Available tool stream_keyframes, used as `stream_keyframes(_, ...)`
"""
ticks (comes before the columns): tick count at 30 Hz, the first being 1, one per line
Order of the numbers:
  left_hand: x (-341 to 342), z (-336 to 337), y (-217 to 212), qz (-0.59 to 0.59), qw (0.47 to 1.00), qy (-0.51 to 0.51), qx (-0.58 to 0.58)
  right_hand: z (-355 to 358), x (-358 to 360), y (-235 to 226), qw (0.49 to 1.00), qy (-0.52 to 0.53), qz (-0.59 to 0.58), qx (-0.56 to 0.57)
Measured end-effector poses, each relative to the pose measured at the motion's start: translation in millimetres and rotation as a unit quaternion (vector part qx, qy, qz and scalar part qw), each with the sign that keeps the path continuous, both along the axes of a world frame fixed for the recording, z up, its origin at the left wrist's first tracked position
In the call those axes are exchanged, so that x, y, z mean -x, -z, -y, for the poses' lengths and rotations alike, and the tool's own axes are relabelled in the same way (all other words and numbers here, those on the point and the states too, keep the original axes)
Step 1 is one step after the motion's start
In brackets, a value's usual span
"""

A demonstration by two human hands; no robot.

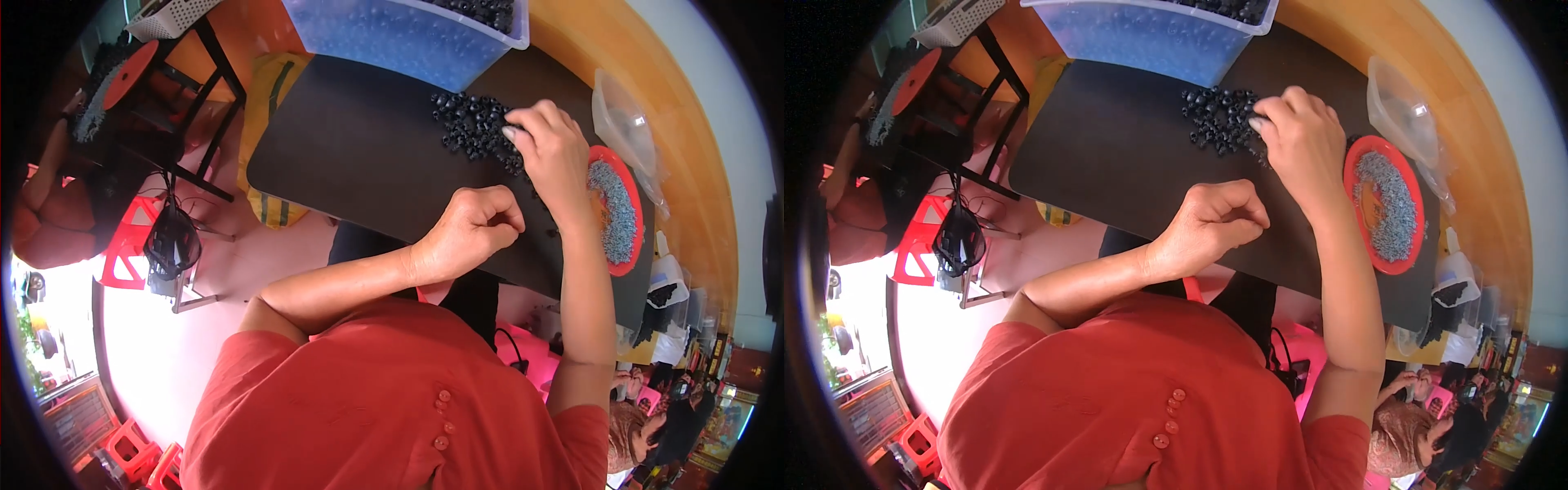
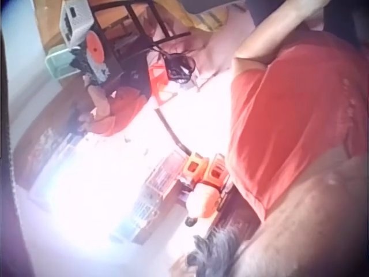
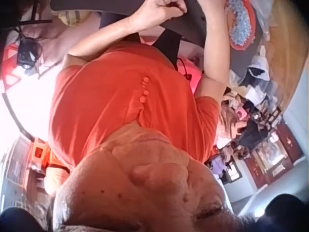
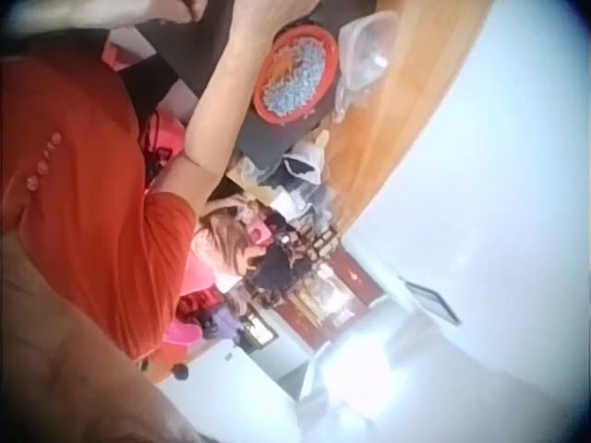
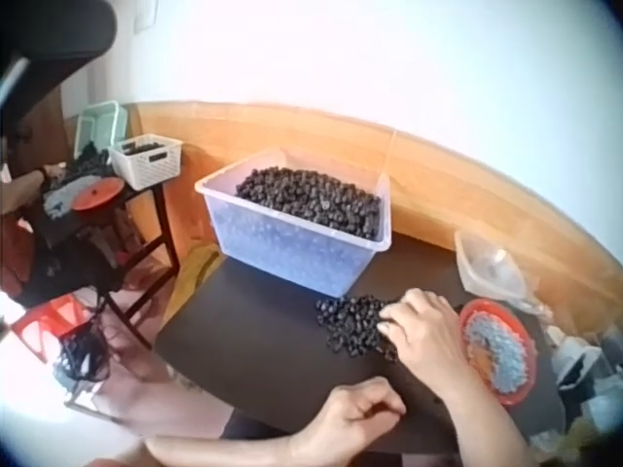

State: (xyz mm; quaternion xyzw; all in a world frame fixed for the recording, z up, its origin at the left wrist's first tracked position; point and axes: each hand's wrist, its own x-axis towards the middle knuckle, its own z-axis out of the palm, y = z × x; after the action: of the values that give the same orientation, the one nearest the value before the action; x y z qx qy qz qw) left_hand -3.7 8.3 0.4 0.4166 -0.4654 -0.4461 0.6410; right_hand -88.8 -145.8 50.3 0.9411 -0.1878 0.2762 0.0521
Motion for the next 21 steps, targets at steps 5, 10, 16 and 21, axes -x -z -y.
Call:
stream_keyframes(5,4.2,4.4,5.2,-0.029,0.999,0.026,-0.01,21.8,-28.2,15.5,0.996,0.011,-0.081,-0.025)
stream_keyframes(10,0.4,0.7,-2.4,-0.023,0.999,0.024,-0.024,19.0,-35.2,19.1,0.993,0.034,-0.097,-0.05)
stream_keyframes(16,-1.2,-0.4,-4.0,-0.01,0.999,0.024,-0.03,19.8,-40.7,20.7,0.987,0.051,-0.13,-0.072)
stream_keyframes(21,0.0,3.3,1.6,-0.098,0.993,0.016,-0.065,6.5,-20.9,6.8,0.97,0.035,0.03,-0.237)
